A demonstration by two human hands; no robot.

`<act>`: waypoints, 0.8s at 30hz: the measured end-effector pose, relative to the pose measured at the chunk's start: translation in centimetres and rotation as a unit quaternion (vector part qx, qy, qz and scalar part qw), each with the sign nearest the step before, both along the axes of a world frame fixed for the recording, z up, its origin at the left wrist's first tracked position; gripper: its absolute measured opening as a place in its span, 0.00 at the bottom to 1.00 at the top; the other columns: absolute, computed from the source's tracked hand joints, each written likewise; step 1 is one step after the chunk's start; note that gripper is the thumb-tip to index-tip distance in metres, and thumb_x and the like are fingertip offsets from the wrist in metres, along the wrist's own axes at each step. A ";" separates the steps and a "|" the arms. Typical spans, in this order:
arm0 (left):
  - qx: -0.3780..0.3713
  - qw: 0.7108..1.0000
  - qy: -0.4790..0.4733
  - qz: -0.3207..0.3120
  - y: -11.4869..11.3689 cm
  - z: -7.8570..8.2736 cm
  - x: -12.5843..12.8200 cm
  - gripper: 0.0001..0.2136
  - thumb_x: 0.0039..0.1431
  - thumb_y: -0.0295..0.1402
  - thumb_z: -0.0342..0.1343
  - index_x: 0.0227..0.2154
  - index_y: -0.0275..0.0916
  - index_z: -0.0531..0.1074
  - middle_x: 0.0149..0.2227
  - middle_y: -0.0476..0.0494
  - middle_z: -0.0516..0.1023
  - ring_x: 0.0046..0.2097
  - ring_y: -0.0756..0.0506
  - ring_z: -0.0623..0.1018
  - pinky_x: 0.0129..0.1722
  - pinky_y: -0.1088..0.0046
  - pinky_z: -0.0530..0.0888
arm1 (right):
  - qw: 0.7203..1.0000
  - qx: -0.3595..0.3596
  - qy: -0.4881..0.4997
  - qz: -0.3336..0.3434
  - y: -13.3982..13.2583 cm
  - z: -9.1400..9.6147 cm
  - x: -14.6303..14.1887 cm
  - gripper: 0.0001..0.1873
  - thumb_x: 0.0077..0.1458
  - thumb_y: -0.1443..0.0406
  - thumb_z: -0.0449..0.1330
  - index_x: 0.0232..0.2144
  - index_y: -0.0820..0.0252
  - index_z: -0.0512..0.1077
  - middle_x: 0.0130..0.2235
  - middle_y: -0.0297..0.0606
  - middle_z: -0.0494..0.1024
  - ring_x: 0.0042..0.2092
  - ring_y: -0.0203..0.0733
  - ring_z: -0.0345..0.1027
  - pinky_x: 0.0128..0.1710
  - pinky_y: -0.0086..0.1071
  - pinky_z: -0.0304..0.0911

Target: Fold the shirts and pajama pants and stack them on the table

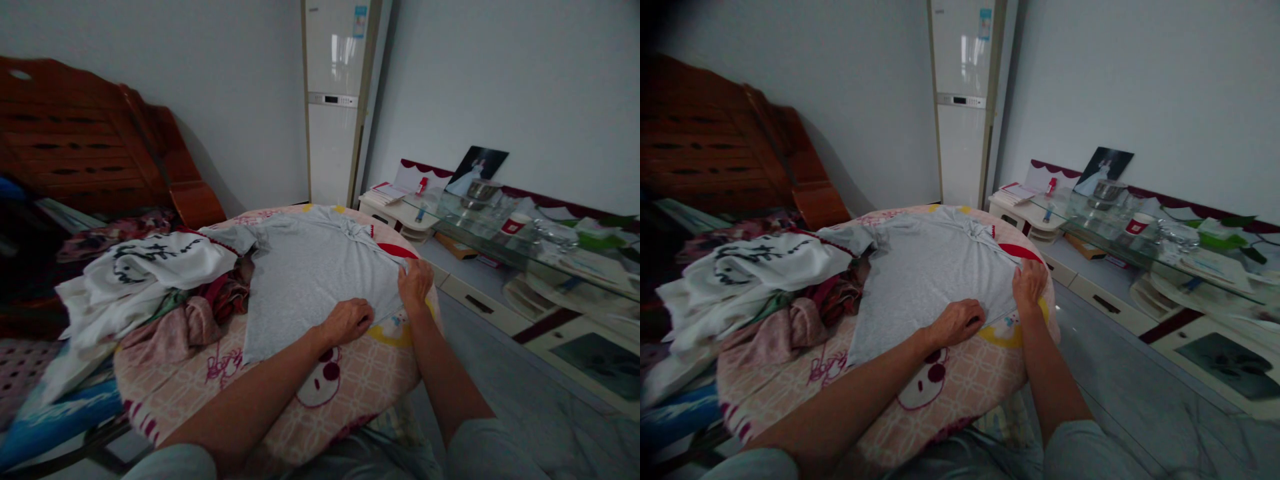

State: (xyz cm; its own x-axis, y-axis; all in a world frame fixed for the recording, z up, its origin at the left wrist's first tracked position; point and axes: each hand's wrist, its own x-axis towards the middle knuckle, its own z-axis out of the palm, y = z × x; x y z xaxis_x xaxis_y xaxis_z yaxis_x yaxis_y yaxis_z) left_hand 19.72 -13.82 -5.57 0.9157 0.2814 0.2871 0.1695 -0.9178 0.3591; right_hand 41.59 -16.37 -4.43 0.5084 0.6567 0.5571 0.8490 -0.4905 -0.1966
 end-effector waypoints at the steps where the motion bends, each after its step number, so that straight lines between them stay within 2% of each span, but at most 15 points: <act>1: -0.001 1.000 0.001 0.000 0.0 0.0 0.0 0.06 0.62 0.28 0.51 0.32 0.38 0.73 0.35 0.45 0.76 0.38 0.48 0.74 0.37 0.76 0.68 | 0.998 -0.016 -0.005 0.056 0.0 0.0 -0.9 0.14 0.62 0.65 0.51 0.43 0.63 0.74 0.43 0.47 0.78 0.47 0.47 0.68 0.47 0.35 0.57; 3: -0.008 1.000 -0.002 0.001 -0.1 0.0 0.0 0.06 0.61 0.28 0.51 0.33 0.38 0.74 0.35 0.45 0.76 0.38 0.48 0.75 0.38 0.76 0.68 | 0.983 -0.088 -0.007 0.162 0.1 -0.2 -2.6 0.14 0.64 0.63 0.50 0.37 0.61 0.75 0.39 0.44 0.79 0.43 0.43 0.69 0.44 0.31 0.58; 5: -0.023 1.000 -0.010 -0.002 -0.4 0.0 -0.1 0.06 0.61 0.29 0.53 0.35 0.38 0.74 0.37 0.45 0.77 0.39 0.48 0.76 0.39 0.76 0.69 | 0.966 -0.171 -0.009 0.192 0.4 -0.4 -3.7 0.13 0.63 0.62 0.52 0.35 0.60 0.75 0.37 0.43 0.79 0.41 0.41 0.71 0.40 0.30 0.58; 7: -0.045 0.999 -0.019 -0.004 -0.5 0.1 -0.2 0.07 0.61 0.30 0.53 0.38 0.37 0.75 0.38 0.45 0.79 0.39 0.48 0.77 0.39 0.76 0.70 | 0.964 -0.225 -0.017 0.140 0.5 -0.7 -4.0 0.14 0.64 0.61 0.52 0.36 0.60 0.75 0.37 0.44 0.80 0.40 0.42 0.73 0.37 0.30 0.58; 9: -0.067 0.997 -0.026 0.000 -0.3 0.4 -0.4 0.08 0.62 0.30 0.53 0.40 0.37 0.76 0.38 0.45 0.80 0.39 0.49 0.77 0.40 0.76 0.70 | 0.967 -0.245 -0.023 0.071 0.5 -1.0 -3.4 0.16 0.65 0.60 0.50 0.38 0.61 0.75 0.37 0.47 0.80 0.40 0.44 0.74 0.36 0.31 0.58; 12: -0.073 0.996 -0.016 0.051 1.5 1.7 -1.3 0.09 0.62 0.31 0.54 0.41 0.38 0.77 0.37 0.45 0.81 0.37 0.49 0.78 0.39 0.76 0.70 | 0.966 -0.255 -0.037 0.039 0.3 -1.4 -2.4 0.19 0.67 0.59 0.47 0.38 0.63 0.75 0.36 0.49 0.80 0.39 0.46 0.75 0.35 0.32 0.59; 15: -0.052 0.985 -0.001 0.165 5.1 3.7 -4.2 0.08 0.60 0.31 0.56 0.40 0.38 0.78 0.38 0.45 0.81 0.38 0.48 0.78 0.40 0.75 0.71 | 0.965 -0.251 -0.054 0.051 -0.1 -1.4 -2.3 0.19 0.67 0.60 0.46 0.38 0.64 0.74 0.34 0.50 0.80 0.37 0.46 0.76 0.34 0.32 0.58; 17: -0.036 0.963 0.002 0.267 7.9 4.6 -7.3 0.09 0.60 0.31 0.56 0.41 0.38 0.77 0.39 0.44 0.81 0.39 0.47 0.78 0.42 0.74 0.72 | 0.969 -0.227 -0.065 0.077 -0.3 -1.2 -3.2 0.19 0.67 0.60 0.46 0.37 0.63 0.74 0.33 0.49 0.79 0.35 0.46 0.75 0.33 0.32 0.57; 18: -0.026 0.942 0.005 0.334 9.2 4.8 -8.9 0.09 0.60 0.31 0.55 0.42 0.38 0.77 0.40 0.43 0.81 0.40 0.47 0.79 0.43 0.74 0.72 | 0.969 -0.212 -0.069 0.104 -0.3 -1.1 -3.9 0.19 0.67 0.59 0.46 0.36 0.63 0.74 0.32 0.48 0.79 0.35 0.45 0.75 0.33 0.31 0.56; 20: -0.007 0.883 0.027 0.469 11.4 4.4 -12.1 0.10 0.61 0.30 0.54 0.43 0.35 0.76 0.42 0.38 0.81 0.43 0.44 0.78 0.45 0.72 0.72 | 0.961 -0.187 -0.074 0.192 -0.3 -1.0 -5.7 0.20 0.67 0.59 0.46 0.33 0.62 0.74 0.32 0.47 0.79 0.35 0.43 0.74 0.33 0.31 0.54; 21: -0.004 0.860 0.041 0.509 12.1 4.1 -13.3 0.10 0.61 0.29 0.54 0.43 0.34 0.76 0.44 0.36 0.80 0.46 0.43 0.78 0.46 0.71 0.71 | 0.949 -0.184 -0.076 0.246 -0.2 -1.0 -6.8 0.21 0.67 0.59 0.46 0.32 0.62 0.74 0.32 0.46 0.79 0.36 0.42 0.73 0.34 0.30 0.54; 22: -0.012 0.843 0.064 0.534 12.7 3.6 -14.3 0.10 0.61 0.28 0.54 0.42 0.33 0.76 0.45 0.35 0.79 0.47 0.41 0.78 0.47 0.70 0.71 | 0.933 -0.189 -0.076 0.296 -0.2 -1.2 -7.8 0.21 0.67 0.59 0.47 0.31 0.62 0.74 0.32 0.46 0.80 0.36 0.42 0.73 0.34 0.30 0.54; 24: -0.017 0.829 0.084 0.553 13.4 2.6 -15.5 0.09 0.59 0.26 0.54 0.41 0.30 0.75 0.46 0.31 0.79 0.49 0.40 0.77 0.49 0.69 0.71 | 0.903 -0.220 -0.078 0.361 -0.1 -1.5 -9.4 0.19 0.66 0.59 0.49 0.32 0.61 0.75 0.32 0.44 0.80 0.34 0.40 0.73 0.34 0.30 0.54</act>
State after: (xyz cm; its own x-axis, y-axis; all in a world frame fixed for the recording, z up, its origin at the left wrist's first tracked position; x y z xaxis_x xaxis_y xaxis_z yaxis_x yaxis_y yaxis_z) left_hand 4.26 -0.47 -2.92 0.1178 0.9806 0.1566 0.9506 -0.1569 0.2677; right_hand 32.15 -16.44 -5.95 -0.2031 0.9606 0.1896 0.9791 0.2008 0.0315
